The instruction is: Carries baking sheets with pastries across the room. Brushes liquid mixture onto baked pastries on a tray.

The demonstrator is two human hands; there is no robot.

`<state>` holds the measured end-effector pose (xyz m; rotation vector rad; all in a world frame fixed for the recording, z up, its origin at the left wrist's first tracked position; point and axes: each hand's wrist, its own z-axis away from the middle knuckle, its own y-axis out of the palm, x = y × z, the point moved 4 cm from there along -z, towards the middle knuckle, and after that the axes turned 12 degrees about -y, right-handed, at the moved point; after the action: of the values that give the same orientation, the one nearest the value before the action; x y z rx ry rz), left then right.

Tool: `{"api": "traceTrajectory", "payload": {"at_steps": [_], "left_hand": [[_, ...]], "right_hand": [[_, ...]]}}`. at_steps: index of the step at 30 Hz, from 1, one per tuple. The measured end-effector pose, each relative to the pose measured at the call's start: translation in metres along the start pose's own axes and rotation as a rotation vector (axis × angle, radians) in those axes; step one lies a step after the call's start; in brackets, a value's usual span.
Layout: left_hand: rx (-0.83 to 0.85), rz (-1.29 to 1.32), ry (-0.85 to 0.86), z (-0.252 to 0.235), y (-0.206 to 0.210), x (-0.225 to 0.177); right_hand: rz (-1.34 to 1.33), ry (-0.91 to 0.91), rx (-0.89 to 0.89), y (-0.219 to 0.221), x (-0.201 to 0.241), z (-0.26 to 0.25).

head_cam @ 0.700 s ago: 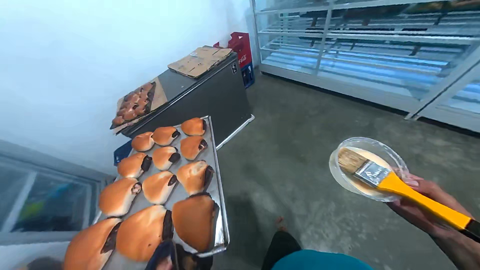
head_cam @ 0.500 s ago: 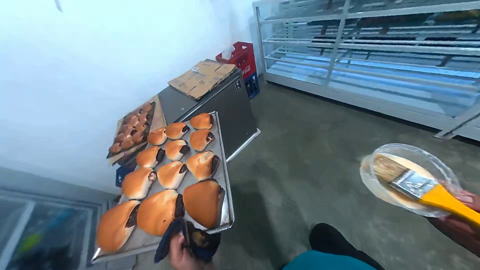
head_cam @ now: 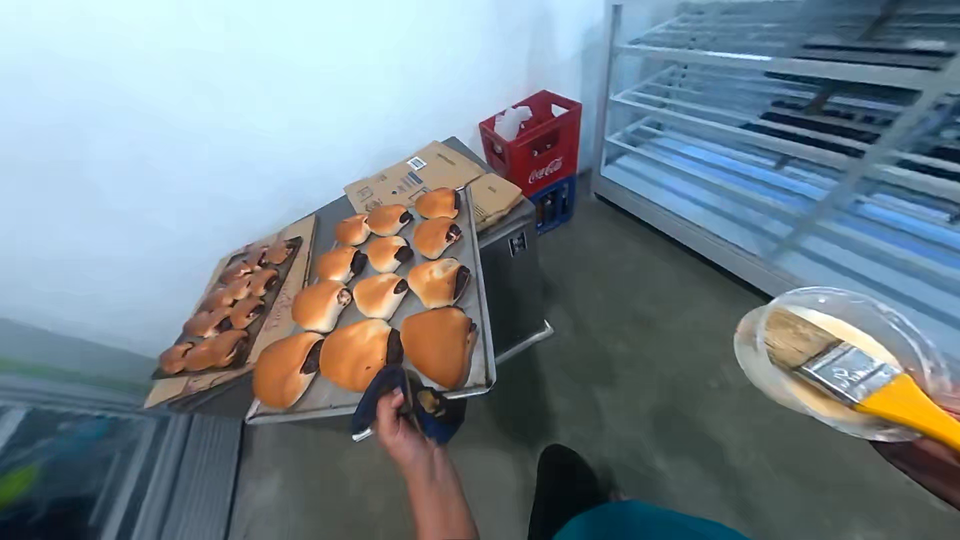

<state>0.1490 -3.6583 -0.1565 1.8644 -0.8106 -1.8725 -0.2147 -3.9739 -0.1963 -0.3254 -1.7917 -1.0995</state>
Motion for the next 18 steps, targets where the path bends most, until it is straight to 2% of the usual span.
{"api": "traceTrajectory", "payload": {"at_steps": [3,5,8,11,14,16,18], "left_hand": [[-0.043,0.038,-0.004,-0.071,0.035,0.052],[-0.068,0.055,-0.001,-0.124,0.053,0.087],[-0.143,0.012,0.019,-0.206,0.068,0.128],[-0.172,-0.069,-0.004,-0.273,0.099,0.168],[-0.226,-0.069,-0.019,-0.325,0.122,0.192],[-0.253,-0.029,-0.038,-0.353,0.12,0.214],[-0.286,0.046,-0.107,-0.373,0.11,0.238]], "right_hand": [[0.004,-0.015,0.12,0.015,-0.02,-0.098],[0.024,0.009,0.135,0.018,-0.041,-0.155],[0.022,0.063,0.171,0.033,-0.07,-0.227],[0.0,0.006,0.191,0.047,-0.078,-0.288],[-0.029,0.061,0.158,0.058,-0.084,-0.349],[0.012,0.121,0.116,0.059,-0.089,-0.386],[0.028,0.155,0.152,0.067,-0.096,-0.423]]}}
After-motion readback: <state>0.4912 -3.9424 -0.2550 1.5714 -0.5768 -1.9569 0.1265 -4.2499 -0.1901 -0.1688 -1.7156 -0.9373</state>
